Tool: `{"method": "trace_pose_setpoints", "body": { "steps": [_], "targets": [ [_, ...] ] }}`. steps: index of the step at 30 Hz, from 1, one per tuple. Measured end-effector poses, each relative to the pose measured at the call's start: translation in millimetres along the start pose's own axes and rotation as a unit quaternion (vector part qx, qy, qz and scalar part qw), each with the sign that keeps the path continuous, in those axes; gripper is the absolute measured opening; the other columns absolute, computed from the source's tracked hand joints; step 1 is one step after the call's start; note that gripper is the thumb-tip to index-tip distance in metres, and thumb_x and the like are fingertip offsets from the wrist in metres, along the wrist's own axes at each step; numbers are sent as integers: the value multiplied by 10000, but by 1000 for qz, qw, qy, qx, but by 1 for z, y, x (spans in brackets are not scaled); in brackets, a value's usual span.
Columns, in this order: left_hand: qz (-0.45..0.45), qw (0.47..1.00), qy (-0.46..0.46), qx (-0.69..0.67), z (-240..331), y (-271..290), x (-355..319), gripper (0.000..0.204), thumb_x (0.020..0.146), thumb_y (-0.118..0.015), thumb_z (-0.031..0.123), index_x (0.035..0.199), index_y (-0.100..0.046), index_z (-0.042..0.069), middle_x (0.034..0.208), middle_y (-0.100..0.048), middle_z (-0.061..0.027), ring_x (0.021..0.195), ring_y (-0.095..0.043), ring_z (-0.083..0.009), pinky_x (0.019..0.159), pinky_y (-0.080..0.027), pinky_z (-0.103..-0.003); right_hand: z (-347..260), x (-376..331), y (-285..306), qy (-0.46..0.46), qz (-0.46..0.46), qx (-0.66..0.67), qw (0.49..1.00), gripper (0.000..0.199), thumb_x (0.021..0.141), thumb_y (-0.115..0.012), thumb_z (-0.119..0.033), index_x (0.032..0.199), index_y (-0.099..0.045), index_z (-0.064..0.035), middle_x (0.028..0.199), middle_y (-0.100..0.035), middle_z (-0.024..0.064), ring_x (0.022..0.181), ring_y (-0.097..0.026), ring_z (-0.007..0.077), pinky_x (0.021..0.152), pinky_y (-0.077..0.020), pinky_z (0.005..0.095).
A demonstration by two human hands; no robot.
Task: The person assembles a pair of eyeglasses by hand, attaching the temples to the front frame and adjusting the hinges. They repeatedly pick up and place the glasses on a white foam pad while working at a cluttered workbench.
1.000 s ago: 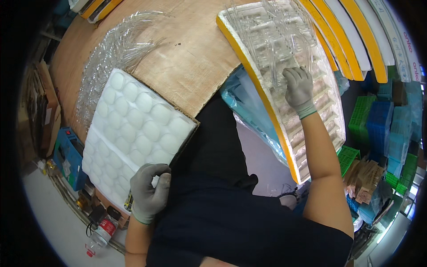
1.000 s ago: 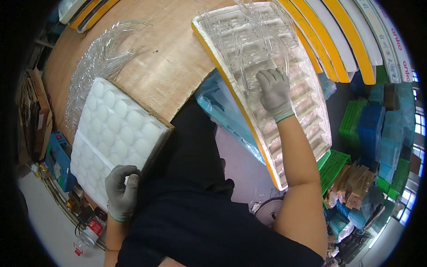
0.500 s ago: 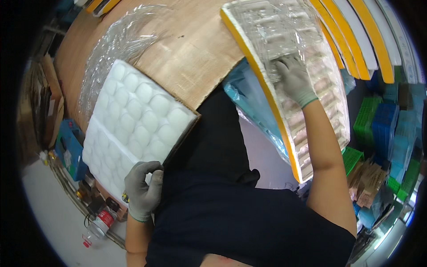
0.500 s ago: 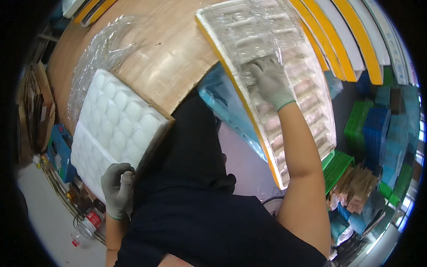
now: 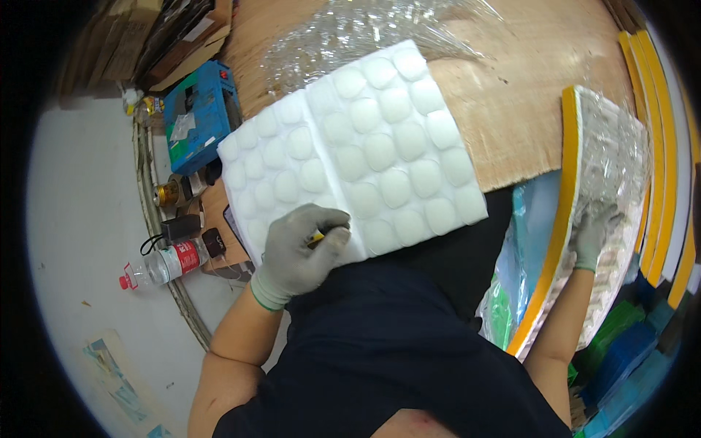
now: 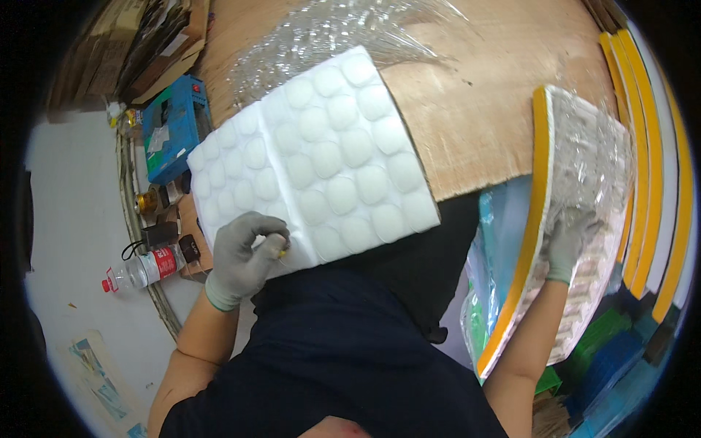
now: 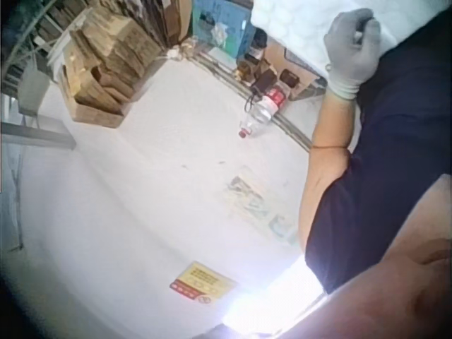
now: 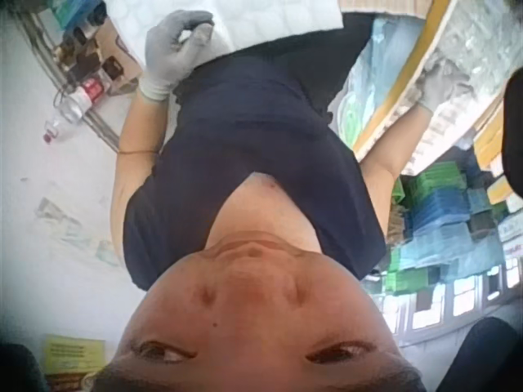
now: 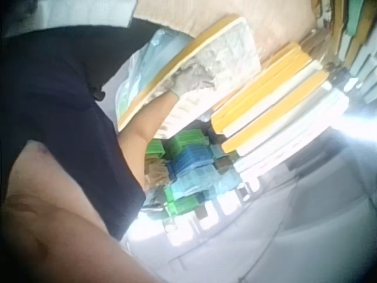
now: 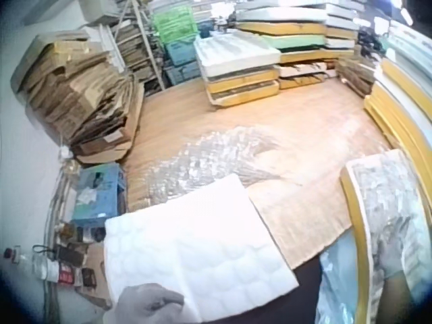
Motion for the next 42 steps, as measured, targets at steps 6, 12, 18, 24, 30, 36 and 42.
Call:
{"method": "trace_pose_setpoints", "body": {
  "steps": [6, 12, 18, 24, 30, 36, 42],
  "targets": [
    [208, 972, 12, 106, -126, 108, 120, 227, 948, -643, 156, 1118, -690, 13, 1001, -725, -117, 902, -664, -209, 827, -523, -353, 19, 10, 45, -118, 18, 52, 991, 795, 1048, -465, -513, 1543, -276, 80, 1585, -326, 306, 1467, -330, 424, 1207, -272, 455],
    [52, 908, 384, -162, -363, 166, 248, 252, 921, -641, 177, 1138, -592, 59, 969, -652, -128, 885, -638, -264, 768, -548, -409, -74, 25, 127, -183, 114, 122, 969, 649, 1058, -435, -392, 1518, -363, 60, 1536, -407, 305, 1431, -388, 435, 1200, -289, 431],
    [97, 904, 329, -256, -361, 166, 261, 157, 907, -647, 209, 945, -676, 60, 810, -621, -29, 667, -556, -151, 621, -470, -297, -96, 0, 142, -162, 155, 119, 967, 664, 1056, -433, -455, 1497, -427, 41, 1512, -449, 293, 1400, -421, 427, 1178, -306, 426],
    [230, 847, 168, -449, -203, 185, 198, 113, 979, -626, 121, 1014, -665, 22, 845, -669, -72, 675, -597, -138, 599, -532, -250, -211, 15, 122, -9, 197, 279, 940, 416, 1059, -498, -222, 1325, -559, 92, 1314, -589, 261, 1210, -578, 343, 1096, -411, 435],
    [263, 940, 4, -217, -92, 144, 98, 262, 1001, -659, 173, 1210, -670, 15, 945, -663, -33, 828, -596, -89, 753, -509, -244, -480, -52, 136, 421, -37, 356, 834, 301, 829, -743, -130, 1116, -700, -48, 1016, -679, 145, 933, -651, 325, 859, -526, 404],
    [107, 990, -88, -18, -41, 88, -3, 225, 1019, -542, 70, 1218, -548, -34, 1069, -672, -124, 982, -663, -173, 884, -532, -311, -571, -72, 126, 472, -177, 62, 861, 297, 867, -676, -210, 1092, -662, -16, 1025, -665, 172, 992, -659, 331, 863, -553, 419],
    [37, 987, -149, -53, -7, 48, -24, 179, 1014, -497, 27, 1165, -577, -28, 997, -724, -173, 963, -734, -266, 867, -574, -363, -552, -75, 156, 508, -213, 238, 800, 195, 875, -686, -111, 1038, -644, -12, 981, -671, 177, 882, -678, 332, 806, -560, 401]
  ]
}}
Point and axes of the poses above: each hand's wrist, its own x-axis towards the middle knuckle, its own y-axis out of the back of the hand, z = x × y, the point moved 5 cm from there along x, towards the middle knuckle
